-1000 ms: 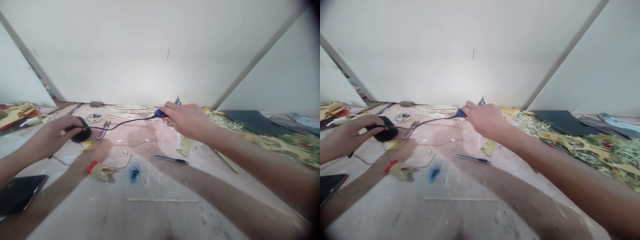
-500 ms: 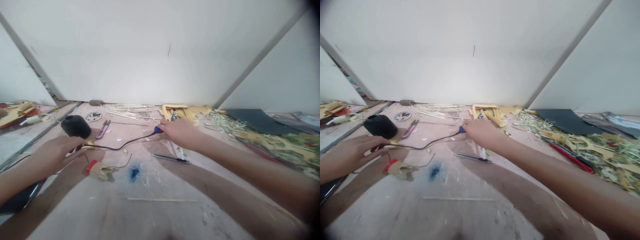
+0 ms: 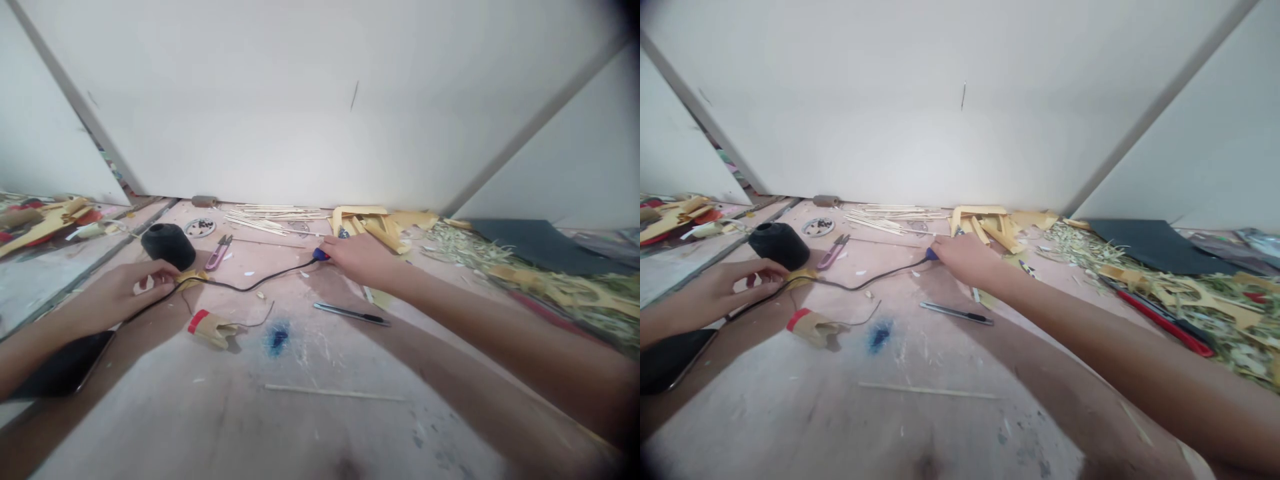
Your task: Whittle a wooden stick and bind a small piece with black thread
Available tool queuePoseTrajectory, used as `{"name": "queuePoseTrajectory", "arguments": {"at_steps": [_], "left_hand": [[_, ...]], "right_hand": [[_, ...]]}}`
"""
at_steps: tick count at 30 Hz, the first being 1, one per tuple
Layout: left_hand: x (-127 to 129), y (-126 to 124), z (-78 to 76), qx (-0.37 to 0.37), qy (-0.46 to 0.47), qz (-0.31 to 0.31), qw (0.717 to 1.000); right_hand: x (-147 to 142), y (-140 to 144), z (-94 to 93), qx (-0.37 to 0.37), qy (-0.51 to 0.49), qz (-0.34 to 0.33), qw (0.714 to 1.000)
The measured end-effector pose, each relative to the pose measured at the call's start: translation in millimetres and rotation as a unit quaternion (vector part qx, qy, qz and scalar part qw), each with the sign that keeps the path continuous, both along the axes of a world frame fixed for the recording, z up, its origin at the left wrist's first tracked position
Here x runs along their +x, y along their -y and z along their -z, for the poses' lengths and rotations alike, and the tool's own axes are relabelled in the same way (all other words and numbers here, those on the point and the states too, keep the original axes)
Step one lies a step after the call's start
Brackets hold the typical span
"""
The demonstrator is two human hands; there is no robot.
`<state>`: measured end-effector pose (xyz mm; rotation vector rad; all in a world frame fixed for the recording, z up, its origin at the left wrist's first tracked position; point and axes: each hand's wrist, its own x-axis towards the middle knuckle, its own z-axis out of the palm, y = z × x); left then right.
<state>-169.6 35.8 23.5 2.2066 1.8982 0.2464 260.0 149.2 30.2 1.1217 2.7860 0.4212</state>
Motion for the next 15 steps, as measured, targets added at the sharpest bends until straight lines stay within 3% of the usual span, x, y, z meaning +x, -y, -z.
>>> {"name": "queuePoseTrajectory", "arguments": {"at_steps": [4,9,15], "left_hand": [[5.5,3.2,2.0,-0.001,-0.022,-0.017,1.0],[-5.1,-0.4,6.4,0.02,-0.026,-0.037,0.999],[-12.5,-2.7,-3.6,0.069,-0.039,-0.056,0.995]], "right_hand": [[0.3,-0.1,3.4,-0.009,-0.003,0.014,1.0],[1.0,0.0,8.1,-0.015,-0.006,0.019,1.0],[1.6,0.3,10.8,-0.016,-0.004,0.024,1.0]]}}
